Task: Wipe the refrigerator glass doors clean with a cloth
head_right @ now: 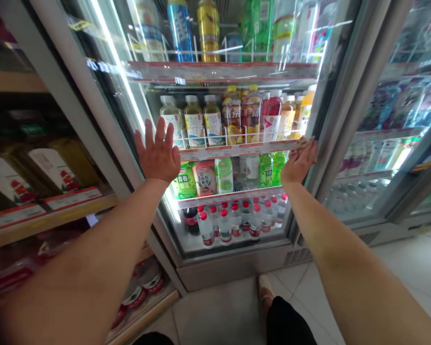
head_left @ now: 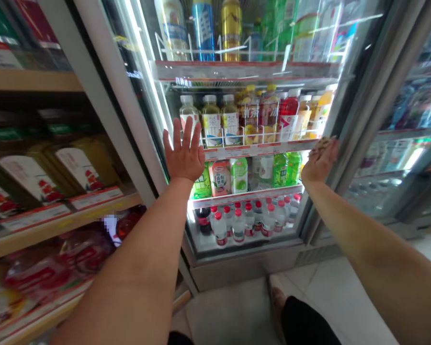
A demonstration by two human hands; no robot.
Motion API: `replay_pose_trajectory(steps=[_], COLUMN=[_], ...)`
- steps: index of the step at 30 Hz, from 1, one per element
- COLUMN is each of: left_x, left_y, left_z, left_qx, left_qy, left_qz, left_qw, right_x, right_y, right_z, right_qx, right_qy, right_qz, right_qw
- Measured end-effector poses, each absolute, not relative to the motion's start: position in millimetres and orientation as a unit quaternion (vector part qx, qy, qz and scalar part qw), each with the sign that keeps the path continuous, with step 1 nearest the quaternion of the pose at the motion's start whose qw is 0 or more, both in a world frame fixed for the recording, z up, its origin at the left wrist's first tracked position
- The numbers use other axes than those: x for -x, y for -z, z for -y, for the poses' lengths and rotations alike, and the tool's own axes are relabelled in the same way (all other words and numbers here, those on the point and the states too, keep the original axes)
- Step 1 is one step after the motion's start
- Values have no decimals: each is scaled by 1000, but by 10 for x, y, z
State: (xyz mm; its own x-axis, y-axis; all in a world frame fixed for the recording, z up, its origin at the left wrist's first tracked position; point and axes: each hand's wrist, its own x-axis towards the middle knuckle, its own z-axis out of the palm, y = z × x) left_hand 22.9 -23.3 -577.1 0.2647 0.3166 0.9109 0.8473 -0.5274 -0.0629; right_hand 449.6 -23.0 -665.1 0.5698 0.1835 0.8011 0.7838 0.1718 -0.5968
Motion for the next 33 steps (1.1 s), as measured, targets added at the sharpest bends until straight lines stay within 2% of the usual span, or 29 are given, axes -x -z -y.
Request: replay_pose_trajectory(steps=[4,8,11,16,19,24,26,30,33], left_x=[-229,-225,-227,-241,-254,-275,-281,-280,-275], left_y=[5774,5777,5777,5779,5779,5774,5776,5786,5798], left_z=[225,217,213,237,260,305,316,309,293], left_qx=[741,739,741,742,733,727,727,723,719], left_qy=[460,465,466,473,466,445,439,431,426], left_qz=[397,397,396,387,395,416,421,430,429], left_qw=[284,285,276,276,301,317,319,328,342], right_x=[-4460,-4427,-4204,-3784,-3725,-3452,-3248,-3000,-2981], right_y=[6800,6390,6235,6680,6641,6140,6173,6472,6412], right_z=[313,224,213,412,441,317,324,443,480], right_qx=[592,577,525,436,411,433,419,356,322], right_qy=[236,272,321,355,359,361,373,391,390], right_qz=[437,448,534,670,689,660,666,758,800], right_qw=[635,627,579,485,477,496,492,381,323])
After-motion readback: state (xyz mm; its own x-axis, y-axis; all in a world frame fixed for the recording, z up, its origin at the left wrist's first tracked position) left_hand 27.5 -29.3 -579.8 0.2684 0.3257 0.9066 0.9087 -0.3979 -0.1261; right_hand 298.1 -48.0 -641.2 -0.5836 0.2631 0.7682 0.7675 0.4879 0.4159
